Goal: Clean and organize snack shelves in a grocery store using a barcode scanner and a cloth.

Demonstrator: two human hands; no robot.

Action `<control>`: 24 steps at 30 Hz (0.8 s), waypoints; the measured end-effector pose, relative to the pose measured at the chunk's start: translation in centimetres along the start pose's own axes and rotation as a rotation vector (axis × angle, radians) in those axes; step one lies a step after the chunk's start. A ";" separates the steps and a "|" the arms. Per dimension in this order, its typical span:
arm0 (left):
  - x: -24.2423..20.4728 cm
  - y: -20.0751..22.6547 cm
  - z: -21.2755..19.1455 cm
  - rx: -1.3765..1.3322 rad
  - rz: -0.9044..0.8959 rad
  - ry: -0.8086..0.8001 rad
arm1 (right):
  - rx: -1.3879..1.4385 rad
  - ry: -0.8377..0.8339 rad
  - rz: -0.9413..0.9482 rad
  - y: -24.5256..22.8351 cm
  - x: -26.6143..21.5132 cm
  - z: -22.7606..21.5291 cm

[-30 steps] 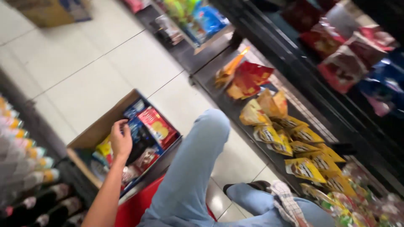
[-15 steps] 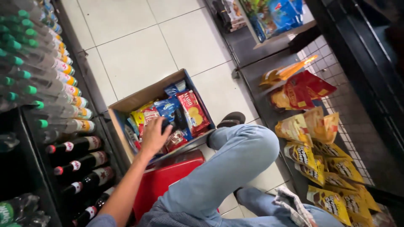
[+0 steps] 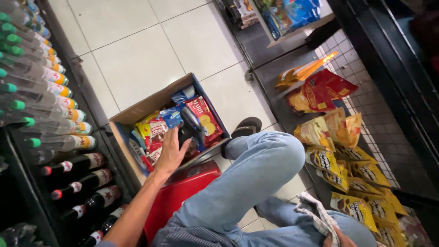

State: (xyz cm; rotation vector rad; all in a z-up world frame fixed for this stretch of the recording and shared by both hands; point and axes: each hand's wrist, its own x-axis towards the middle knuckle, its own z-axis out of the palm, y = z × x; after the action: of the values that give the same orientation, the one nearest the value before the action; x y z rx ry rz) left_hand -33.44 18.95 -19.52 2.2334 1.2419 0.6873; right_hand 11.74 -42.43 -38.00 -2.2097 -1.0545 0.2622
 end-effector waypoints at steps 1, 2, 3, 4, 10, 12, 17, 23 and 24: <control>0.5 2.3 -1.4 -0.088 -0.022 -0.037 | -0.010 0.012 0.005 -0.4 2.1 0.8; 1.2 5.0 -2.2 -0.090 -0.016 -0.042 | -0.011 0.017 0.011 -1.4 1.9 0.3; 1.8 7.6 -3.2 -0.149 0.082 -0.081 | -0.046 0.019 0.034 -2.4 1.7 0.1; 2.4 10.3 -4.2 -0.208 0.180 -0.120 | -0.081 0.020 0.058 -3.4 1.5 -0.2; 5.1 19.7 -2.1 -0.040 0.742 -0.296 | -0.129 0.298 -0.137 -18.6 2.8 -2.8; 5.7 20.5 -0.9 -0.022 0.837 -0.303 | -0.280 0.347 -0.103 -22.6 2.5 -3.7; 7.3 22.5 1.2 0.016 1.064 -0.333 | -0.440 0.433 0.027 -25.1 0.8 -3.8; 8.0 24.6 2.5 0.049 1.158 -0.394 | -0.445 0.458 0.071 -26.8 -0.6 -4.4; 8.0 24.9 2.6 0.071 1.150 -0.412 | -0.466 0.475 0.091 -27.0 -0.9 -4.4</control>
State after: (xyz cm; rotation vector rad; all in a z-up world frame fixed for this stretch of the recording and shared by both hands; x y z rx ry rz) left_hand -12.68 13.80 -4.22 2.8323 -0.3152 0.4802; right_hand -3.52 -33.02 -17.34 -2.5476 -0.8020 -0.5001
